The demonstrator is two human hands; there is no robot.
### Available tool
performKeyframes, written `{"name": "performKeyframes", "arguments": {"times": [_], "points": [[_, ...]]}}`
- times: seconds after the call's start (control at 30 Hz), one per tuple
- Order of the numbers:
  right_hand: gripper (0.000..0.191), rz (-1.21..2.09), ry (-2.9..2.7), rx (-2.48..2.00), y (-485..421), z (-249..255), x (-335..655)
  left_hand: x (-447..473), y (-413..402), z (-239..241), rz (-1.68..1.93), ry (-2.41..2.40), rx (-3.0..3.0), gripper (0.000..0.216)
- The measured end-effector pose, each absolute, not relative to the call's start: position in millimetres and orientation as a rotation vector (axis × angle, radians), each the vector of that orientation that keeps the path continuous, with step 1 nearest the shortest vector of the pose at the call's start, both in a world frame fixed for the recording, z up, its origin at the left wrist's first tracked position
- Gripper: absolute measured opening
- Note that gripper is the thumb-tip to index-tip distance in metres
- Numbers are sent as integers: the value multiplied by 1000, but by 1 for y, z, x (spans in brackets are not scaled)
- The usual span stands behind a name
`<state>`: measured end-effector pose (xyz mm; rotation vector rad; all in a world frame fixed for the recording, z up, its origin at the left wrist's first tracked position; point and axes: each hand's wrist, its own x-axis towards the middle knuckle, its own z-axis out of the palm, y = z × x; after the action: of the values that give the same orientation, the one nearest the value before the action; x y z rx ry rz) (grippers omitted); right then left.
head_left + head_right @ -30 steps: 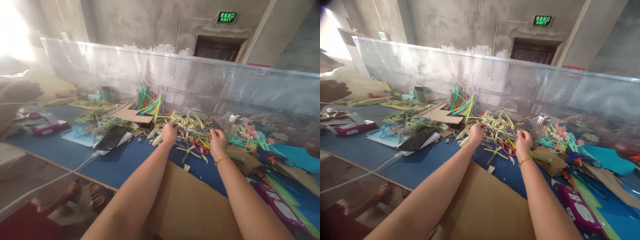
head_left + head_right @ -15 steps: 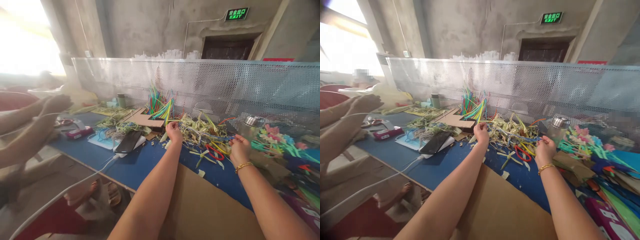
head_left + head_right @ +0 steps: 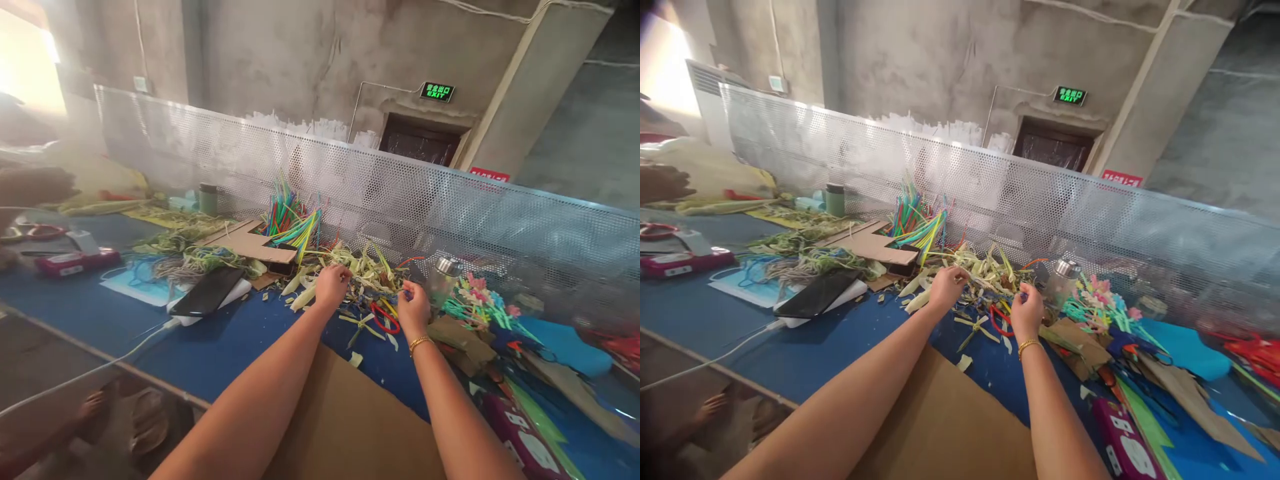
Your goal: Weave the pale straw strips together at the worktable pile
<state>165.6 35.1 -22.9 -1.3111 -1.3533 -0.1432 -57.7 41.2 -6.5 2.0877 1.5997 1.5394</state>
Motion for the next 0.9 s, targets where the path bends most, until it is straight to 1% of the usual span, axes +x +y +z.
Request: {"name": "performKeyframes", "arguments": {"times": [0.07, 0.2, 0.23, 0.3, 0.4, 0.5, 0.6, 0.67, 0.8, 0.9], "points": [[31, -202, -1383, -1299, 32, -21, 164, -56, 42, -11, 1436, 1582, 2204, 13], [24, -338, -1423, -1433, 30, -22, 166, -54, 45, -24, 1376, 1843, 2214, 24], [21, -364, -1433, -1465, 30, -23, 167, -54, 45, -26, 1347, 1871, 2204, 24], [18, -396, -1460, -1483, 28, -20, 166, -53, 46, -27, 1318, 1869, 2178, 18], [21, -373, -1572, -1366, 24, -12, 158, -50, 46, -22, 1363, 1696, 2179, 8], [33, -202, -1755, -1146, 19, -4, 142, -46, 46, -13, 1398, 1296, 2198, 15], [46, -2, -1911, -1013, 16, -2, 126, -40, 45, -9, 1287, 921, 2136, 20], [43, 52, -1944, -1023, 15, -3, 123, -38, 45, -9, 1244, 838, 2061, 22], [23, 32, -1902, -1153, 17, -4, 134, -42, 48, -10, 1358, 904, 1938, 21], [24, 4, -1789, -1200, 20, -3, 143, -45, 49, -8, 1436, 887, 1765, 22]]}}
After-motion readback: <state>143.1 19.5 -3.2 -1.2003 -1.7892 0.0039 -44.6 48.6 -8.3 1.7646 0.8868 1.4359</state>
